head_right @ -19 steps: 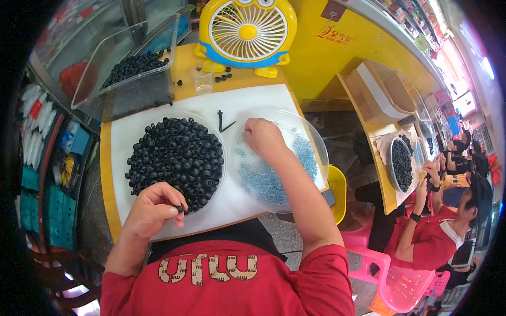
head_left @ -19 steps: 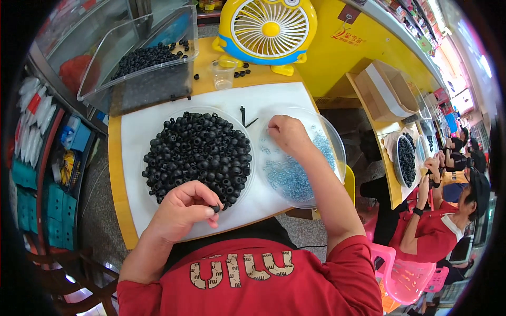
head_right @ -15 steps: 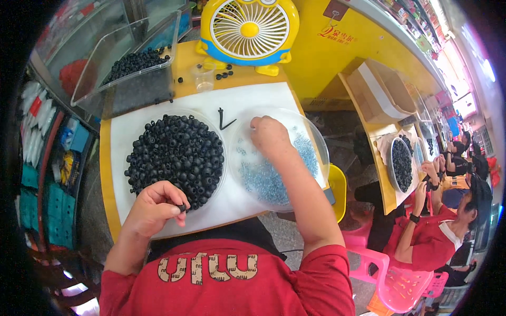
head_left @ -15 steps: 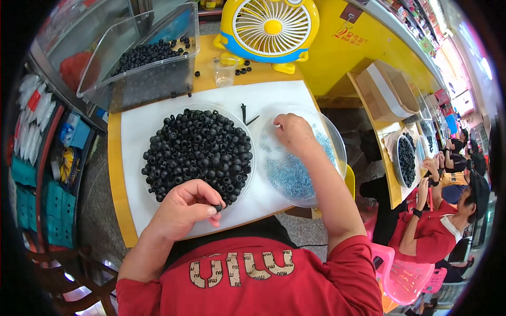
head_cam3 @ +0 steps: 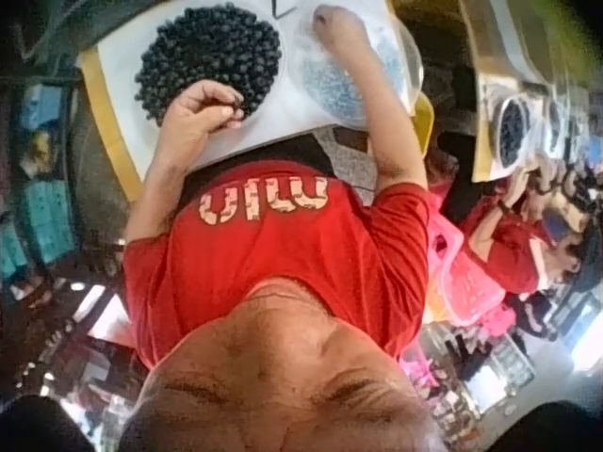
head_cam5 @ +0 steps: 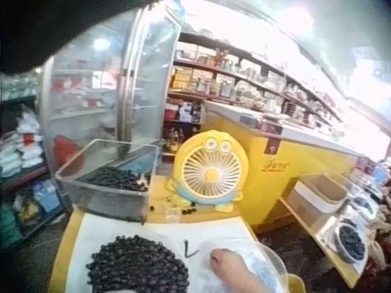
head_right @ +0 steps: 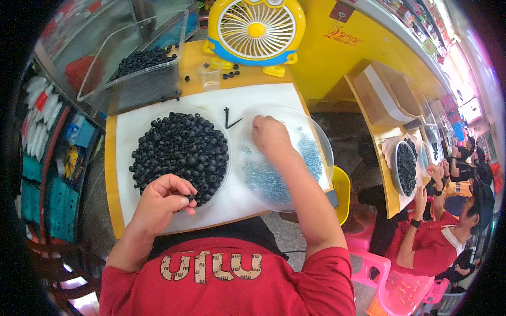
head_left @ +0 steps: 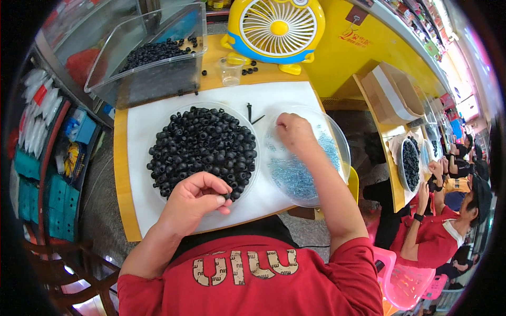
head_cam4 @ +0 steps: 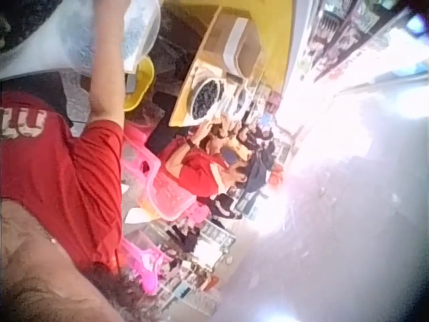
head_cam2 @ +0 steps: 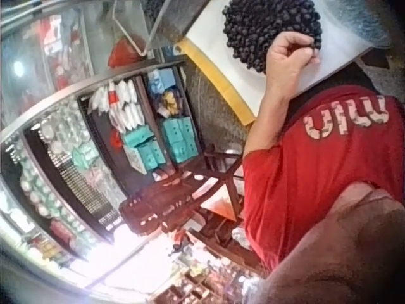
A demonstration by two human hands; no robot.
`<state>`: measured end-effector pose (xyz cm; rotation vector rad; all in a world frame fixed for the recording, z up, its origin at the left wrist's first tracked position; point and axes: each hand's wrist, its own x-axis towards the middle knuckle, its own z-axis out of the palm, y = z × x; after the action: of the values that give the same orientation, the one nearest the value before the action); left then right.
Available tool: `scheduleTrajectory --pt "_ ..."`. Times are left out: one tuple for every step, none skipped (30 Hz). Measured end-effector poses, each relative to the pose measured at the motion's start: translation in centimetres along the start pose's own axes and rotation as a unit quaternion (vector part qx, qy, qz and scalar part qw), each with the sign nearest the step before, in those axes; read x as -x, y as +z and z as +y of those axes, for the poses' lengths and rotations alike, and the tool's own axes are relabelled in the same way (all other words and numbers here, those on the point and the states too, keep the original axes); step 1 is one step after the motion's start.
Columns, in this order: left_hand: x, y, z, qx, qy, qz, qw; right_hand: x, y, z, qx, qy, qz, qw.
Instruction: The person assembles components by picking small pins from a dish and inserting them into black plastic pieces by hand.
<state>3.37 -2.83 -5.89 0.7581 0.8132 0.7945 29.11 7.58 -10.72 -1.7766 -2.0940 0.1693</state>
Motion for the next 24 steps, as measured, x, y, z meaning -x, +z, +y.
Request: scheduleTrajectory --pt "-0.1 0.2 0.2 -0.005 -0.001 0.019 1.000 0.3 -0.6 0.2 -0.004 -0.003 -0.001 1.000" --pt "-0.2 0.2 0.2 -0.004 0.001 0.030 1.000 0.8 -2.2 -1.0 -0.114 0.053 -0.032 0.992" --pt "-0.3 0.1 0.1 0.019 0.020 0.027 0.999 1.3 -3.3 -2.4 -0.224 0.109 -0.066 0.966" --pt "-0.4 -0.1 -0.1 0.042 0.041 0.023 0.998 2.0 -3.9 -3.9 -0.231 0.101 -0.074 0.965" --pt "-0.4 -0.3 -0.2 0.029 0.053 0.017 0.998 2.9 -4.5 -5.3 -0.346 0.097 -0.107 0.927" --pt "-0.5 -0.2 -0.3 0.028 0.053 0.024 0.998 3.8 -4.8 -6.1 -0.455 0.094 -0.138 0.875" --pt "-0.5 -0.2 -0.4 0.016 0.061 0.023 0.998 4.7 -4.5 -6.9 -0.459 0.091 -0.143 0.872" --pt "-0.5 0.0 -0.4 0.004 0.070 0.018 0.997 5.5 -4.3 -7.9 -0.465 0.053 -0.146 0.872" --pt "-0.5 0.2 -0.4 -0.008 0.068 0.020 0.997 6.1 -4.1 -8.7 -0.470 0.015 -0.148 0.870" --pt "-0.4 0.3 -0.3 -0.008 0.069 0.022 0.997 6.4 -4.0 -9.4 -0.471 0.013 -0.149 0.869" --pt "-0.3 0.3 -0.3 -0.014 0.073 0.022 0.997 6.7 -3.9 -10.1 -0.458 -0.035 -0.123 0.880" --pt "-0.2 0.3 -0.3 -0.020 0.076 0.022 0.997 6.8 -3.7 -10.6 -0.443 -0.082 -0.095 0.887" --pt "-0.1 0.4 -0.4 -0.020 0.078 0.025 0.996 6.9 -3.5 -10.8 -0.434 -0.094 -0.093 0.891" --pt "0.0 0.4 -0.4 -0.041 0.094 0.038 0.994 6.9 -3.5 -11.0 -0.435 -0.096 -0.095 0.891" --pt "0.1 0.3 -0.5 -0.062 0.111 0.050 0.991 7.0 -3.5 -11.2 -0.419 -0.114 -0.084 0.897" --pt "0.2 0.3 -0.6 -0.062 0.112 0.052 0.990 7.0 -3.4 -11.4 -0.404 -0.132 -0.072 0.902" --pt "0.3 0.2 -0.7 -0.120 0.136 0.057 0.982 7.1 -3.5 -11.6 -0.404 -0.132 -0.074 0.902" --pt "0.5 0.2 -0.8 -0.177 0.160 0.062 0.969 7.2 -3.5 -11.7 -0.402 -0.121 -0.080 0.904" --pt "0.5 0.1 -0.9 -0.176 0.161 0.064 0.969 7.3 -3.5 -11.9 -0.401 -0.110 -0.087 0.905" --pt "0.6 -0.1 -1.1 -0.182 0.159 0.067 0.968 7.4 -3.6 -12.0 -0.401 -0.111 -0.088 0.905" --pt "0.6 -0.2 -1.3 -0.188 0.158 0.070 0.967 7.5 -3.6 -12.1 -0.391 -0.120 -0.087 0.908" --pt "0.6 -0.2 -1.4 -0.187 0.159 0.072 0.967 7.5 -3.6 -12.2 -0.381 -0.131 -0.087 0.911" --pt "0.6 -0.2 -1.5 -0.219 0.177 0.080 0.956 7.5 -3.4 -12.2 -0.381 -0.131 -0.087 0.911" --pt "0.6 -0.1 -1.6 -0.252 0.196 0.089 0.944 7.6 -3.1 -12.3 -0.377 -0.147 -0.064 0.912"
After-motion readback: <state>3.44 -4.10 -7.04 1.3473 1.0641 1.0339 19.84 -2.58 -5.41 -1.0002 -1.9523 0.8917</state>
